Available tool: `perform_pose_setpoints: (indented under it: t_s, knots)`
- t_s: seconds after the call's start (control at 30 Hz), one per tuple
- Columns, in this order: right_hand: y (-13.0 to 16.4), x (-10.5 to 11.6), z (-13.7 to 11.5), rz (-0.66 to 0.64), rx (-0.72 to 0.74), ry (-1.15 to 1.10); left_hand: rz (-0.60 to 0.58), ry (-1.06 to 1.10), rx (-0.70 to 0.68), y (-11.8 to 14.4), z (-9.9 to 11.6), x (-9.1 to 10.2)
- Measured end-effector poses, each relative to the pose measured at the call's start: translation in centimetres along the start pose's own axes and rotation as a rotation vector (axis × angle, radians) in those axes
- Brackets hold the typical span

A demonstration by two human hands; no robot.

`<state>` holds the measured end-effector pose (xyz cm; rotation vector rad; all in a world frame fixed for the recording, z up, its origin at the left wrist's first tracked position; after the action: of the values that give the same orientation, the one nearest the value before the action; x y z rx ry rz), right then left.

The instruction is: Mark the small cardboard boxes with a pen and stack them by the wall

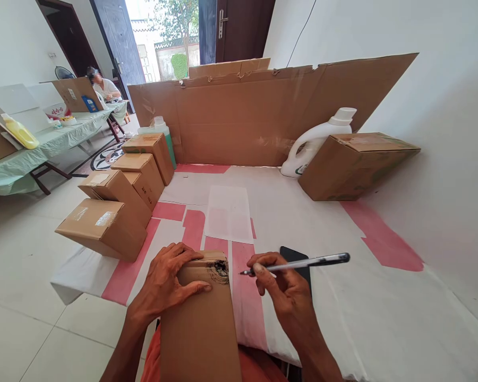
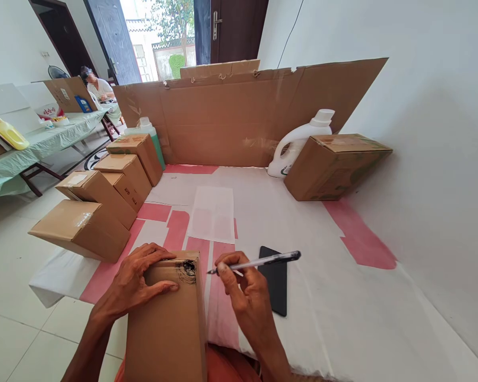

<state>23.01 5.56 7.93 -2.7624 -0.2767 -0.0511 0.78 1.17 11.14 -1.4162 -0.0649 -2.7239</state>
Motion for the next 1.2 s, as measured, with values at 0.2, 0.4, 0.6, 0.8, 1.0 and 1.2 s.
perform_pose_setpoints:
  t_s: [0.2, 0.4, 0.6, 0.8, 1.0, 1.2]
  knots:
    - [-2.2, 2.2, 7.1, -0.201, -0.267, 0.573, 0.017, -0.016, -0.005, 0.0, 0.0, 0.1]
    - [-2.3, 3.2, 11.4, -0.244, -0.438, 0.914, 0.024, -0.015, -0.006, -0.2, -0.2, 0.2]
    - [-1.4, 3.3, 10.8, -0.252, -0.453, 1.003, 0.028, -0.052, -0.049, -0.5, 0.6, -0.2]
    - [3.7, 8.1, 8.7, -0.023, -0.554, 1.169, 0.037, -0.067, -0.108, -0.9, 1.2, -0.7]
    - [6.6, 10.9, 10.6, 0.128, -0.67, 0.952, 0.013, -0.062, -0.115, -0.8, 1.2, -0.8]
    - [7.4, 10.4, 11.1, 0.259, -0.499, 0.433, 0.028, -0.053, -0.081, -0.7, 0.6, -0.6]
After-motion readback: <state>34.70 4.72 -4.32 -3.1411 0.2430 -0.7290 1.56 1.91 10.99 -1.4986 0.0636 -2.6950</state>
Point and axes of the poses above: each hand's wrist, its own y-axis away from the middle knuckle, its own x-axis out of the back of the hand, z = x × y, the point moved 9 cm from there along -y, towards the middle knuckle, and after that the axes turned 14 degrees about x, right-handed, at the moved point
